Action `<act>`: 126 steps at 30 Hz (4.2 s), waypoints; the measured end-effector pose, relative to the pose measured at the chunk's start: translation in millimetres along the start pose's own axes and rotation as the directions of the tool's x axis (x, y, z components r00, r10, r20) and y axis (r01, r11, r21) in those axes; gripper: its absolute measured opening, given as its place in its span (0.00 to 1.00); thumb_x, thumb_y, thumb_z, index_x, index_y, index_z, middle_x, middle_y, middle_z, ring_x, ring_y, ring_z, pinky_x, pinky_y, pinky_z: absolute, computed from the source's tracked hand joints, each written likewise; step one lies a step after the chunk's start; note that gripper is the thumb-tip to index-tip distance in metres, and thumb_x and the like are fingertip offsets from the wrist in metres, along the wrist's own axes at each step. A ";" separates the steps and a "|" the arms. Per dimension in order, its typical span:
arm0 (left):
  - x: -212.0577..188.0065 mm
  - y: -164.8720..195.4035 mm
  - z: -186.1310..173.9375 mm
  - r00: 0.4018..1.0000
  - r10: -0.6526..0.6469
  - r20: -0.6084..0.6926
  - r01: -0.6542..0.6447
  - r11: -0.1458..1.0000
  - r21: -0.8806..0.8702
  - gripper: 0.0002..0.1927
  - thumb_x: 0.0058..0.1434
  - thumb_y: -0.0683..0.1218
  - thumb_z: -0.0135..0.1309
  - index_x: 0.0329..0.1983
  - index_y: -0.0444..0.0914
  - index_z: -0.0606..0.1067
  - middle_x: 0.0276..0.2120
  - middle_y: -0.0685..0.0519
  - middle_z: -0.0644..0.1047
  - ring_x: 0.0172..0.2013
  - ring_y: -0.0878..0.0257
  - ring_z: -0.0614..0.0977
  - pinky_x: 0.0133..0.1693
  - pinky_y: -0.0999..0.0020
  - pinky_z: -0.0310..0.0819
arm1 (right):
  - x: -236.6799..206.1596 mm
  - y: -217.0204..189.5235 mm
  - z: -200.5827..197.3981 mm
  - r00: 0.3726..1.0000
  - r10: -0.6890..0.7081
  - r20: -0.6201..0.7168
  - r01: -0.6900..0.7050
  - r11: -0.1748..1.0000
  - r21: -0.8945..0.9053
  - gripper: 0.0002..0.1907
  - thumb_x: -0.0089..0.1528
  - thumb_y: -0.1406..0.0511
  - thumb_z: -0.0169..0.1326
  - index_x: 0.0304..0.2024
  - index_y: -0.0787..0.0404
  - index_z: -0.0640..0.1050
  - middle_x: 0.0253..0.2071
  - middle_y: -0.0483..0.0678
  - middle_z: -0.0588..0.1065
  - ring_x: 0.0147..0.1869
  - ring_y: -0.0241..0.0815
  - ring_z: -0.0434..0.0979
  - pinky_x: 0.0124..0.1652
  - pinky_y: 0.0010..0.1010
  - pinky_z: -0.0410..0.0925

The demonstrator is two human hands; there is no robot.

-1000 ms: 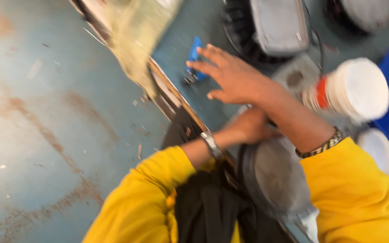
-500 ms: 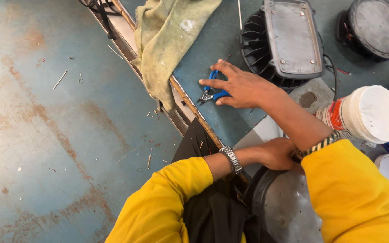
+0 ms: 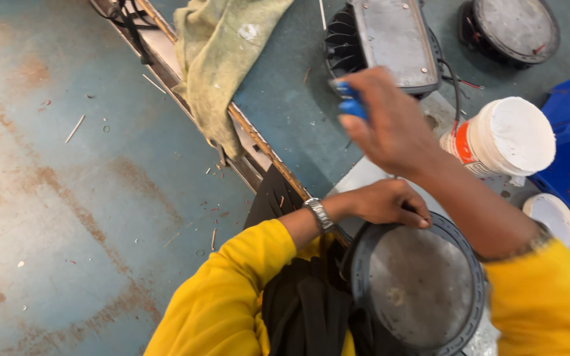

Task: The person applies a white paste to the interior of a circular plastic housing and to the back of a round LED panel using a small metal spatula. They then place the LED panel into the housing, press it down, and use pliers to trim a wire protruding from the edge.

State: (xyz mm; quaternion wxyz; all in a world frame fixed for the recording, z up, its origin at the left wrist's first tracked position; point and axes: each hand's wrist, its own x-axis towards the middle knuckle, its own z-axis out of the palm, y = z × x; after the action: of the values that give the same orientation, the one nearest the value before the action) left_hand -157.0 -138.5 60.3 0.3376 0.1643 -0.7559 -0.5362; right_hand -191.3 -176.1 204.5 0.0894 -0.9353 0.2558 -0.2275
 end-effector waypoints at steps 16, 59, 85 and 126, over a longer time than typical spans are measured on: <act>29.8 22.9 3.9 0.983 -0.140 -0.118 0.165 0.958 0.235 0.12 0.58 0.50 0.62 0.41 0.41 0.85 0.33 0.53 0.86 0.34 0.63 0.86 0.41 0.68 0.78 | -300.7 34.8 -66.5 0.637 0.770 -0.022 -0.474 0.414 0.777 0.33 0.72 0.48 0.43 0.68 0.67 0.66 0.53 0.53 0.74 0.55 0.44 0.75 0.56 0.39 0.67; 28.8 40.8 -1.8 0.901 -0.376 -0.214 0.433 0.789 0.436 0.25 0.60 0.65 0.53 0.31 0.39 0.82 0.18 0.44 0.77 0.27 0.45 0.81 0.32 0.50 0.71 | -182.2 69.1 -116.5 0.373 0.451 0.811 -0.787 0.617 0.018 0.28 0.67 0.47 0.44 0.62 0.54 0.71 0.49 0.47 0.79 0.55 0.35 0.78 0.53 0.32 0.68; 28.2 31.1 -4.7 0.910 -0.357 -0.209 0.414 0.785 0.461 0.23 0.60 0.63 0.53 0.35 0.41 0.84 0.22 0.44 0.79 0.32 0.46 0.81 0.35 0.50 0.72 | -182.0 88.4 -102.9 0.302 0.480 0.823 -0.831 0.556 -0.020 0.24 0.63 0.54 0.54 0.58 0.57 0.75 0.45 0.45 0.80 0.48 0.34 0.77 0.49 0.31 0.71; 27.9 31.8 0.6 0.909 -0.361 -0.208 0.417 0.774 0.478 0.24 0.60 0.64 0.53 0.35 0.41 0.84 0.19 0.46 0.78 0.30 0.48 0.81 0.33 0.51 0.72 | -192.3 85.1 -102.9 0.350 0.474 0.808 -0.813 0.583 0.011 0.24 0.63 0.56 0.53 0.59 0.59 0.74 0.48 0.43 0.79 0.48 0.32 0.76 0.48 0.29 0.71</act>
State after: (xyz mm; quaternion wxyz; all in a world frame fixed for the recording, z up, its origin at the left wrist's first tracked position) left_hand -173.8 -143.4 98.8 0.2025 0.4285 -0.8015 -0.3647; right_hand -424.2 -154.1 197.9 0.4633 -0.7115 0.4980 0.1765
